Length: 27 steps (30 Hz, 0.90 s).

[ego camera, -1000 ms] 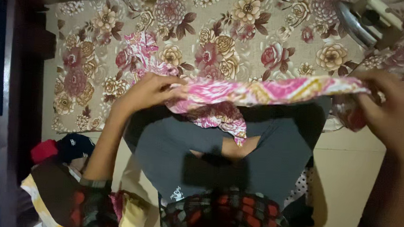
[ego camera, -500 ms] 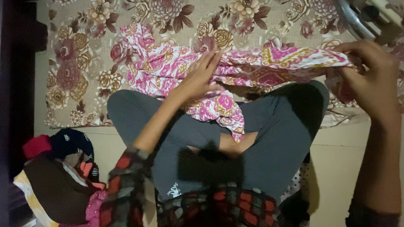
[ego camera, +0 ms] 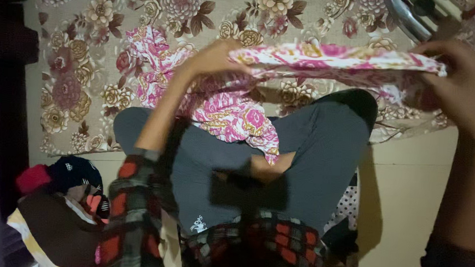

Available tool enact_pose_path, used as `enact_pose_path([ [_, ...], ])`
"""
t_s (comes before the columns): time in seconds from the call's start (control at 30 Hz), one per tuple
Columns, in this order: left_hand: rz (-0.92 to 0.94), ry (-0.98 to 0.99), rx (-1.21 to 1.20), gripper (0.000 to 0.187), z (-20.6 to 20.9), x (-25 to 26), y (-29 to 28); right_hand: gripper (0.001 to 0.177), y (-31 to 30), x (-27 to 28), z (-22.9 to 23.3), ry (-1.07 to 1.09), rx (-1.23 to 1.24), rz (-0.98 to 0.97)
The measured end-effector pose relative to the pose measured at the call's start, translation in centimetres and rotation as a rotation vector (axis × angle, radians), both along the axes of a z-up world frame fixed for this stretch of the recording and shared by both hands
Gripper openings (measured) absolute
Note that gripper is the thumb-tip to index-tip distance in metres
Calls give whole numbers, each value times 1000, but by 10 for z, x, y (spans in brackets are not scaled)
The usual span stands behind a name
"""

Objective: The person sits cross-legged on a floral-patterned floor and irons a pink and white patterned cloth. They repeatedly smooth and press the fabric with an iron, adjusting the cloth's position several times.

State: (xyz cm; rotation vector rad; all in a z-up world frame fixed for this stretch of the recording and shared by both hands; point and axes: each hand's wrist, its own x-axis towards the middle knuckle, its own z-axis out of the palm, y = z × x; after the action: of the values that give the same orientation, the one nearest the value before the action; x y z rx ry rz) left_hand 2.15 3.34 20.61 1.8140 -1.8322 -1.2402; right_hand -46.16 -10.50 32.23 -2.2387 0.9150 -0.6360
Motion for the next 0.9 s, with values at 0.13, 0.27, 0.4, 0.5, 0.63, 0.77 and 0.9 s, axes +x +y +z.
enact_pose_path([
  [0.13, 123, -63, -117, 34, 48, 34, 2, 34, -25, 5, -17, 81, 112, 59],
  [0.27, 67, -227, -502, 29, 73, 69, 5, 38, -50, 26, -17, 84, 103, 161],
  [0.4, 51, -322, -643, 29, 78, 86, 15, 38, -71, 29, -23, 317, -47, 102],
  [0.5, 20, -399, -376, 31, 62, 91, 24, 31, -91, 25, -32, 331, 6, 157],
  [0.63, -19, -599, -586, 28, 33, 99, 37, 34, -114, 31, -45, 443, 60, 187],
  [0.77, 261, -908, -671, 24, 7, 98, 19, 29, -141, 63, -60, 582, 92, 224],
  [0.9, 566, -637, -274, 31, -49, 132, -18, 30, -165, 104, -80, 764, -69, 136],
])
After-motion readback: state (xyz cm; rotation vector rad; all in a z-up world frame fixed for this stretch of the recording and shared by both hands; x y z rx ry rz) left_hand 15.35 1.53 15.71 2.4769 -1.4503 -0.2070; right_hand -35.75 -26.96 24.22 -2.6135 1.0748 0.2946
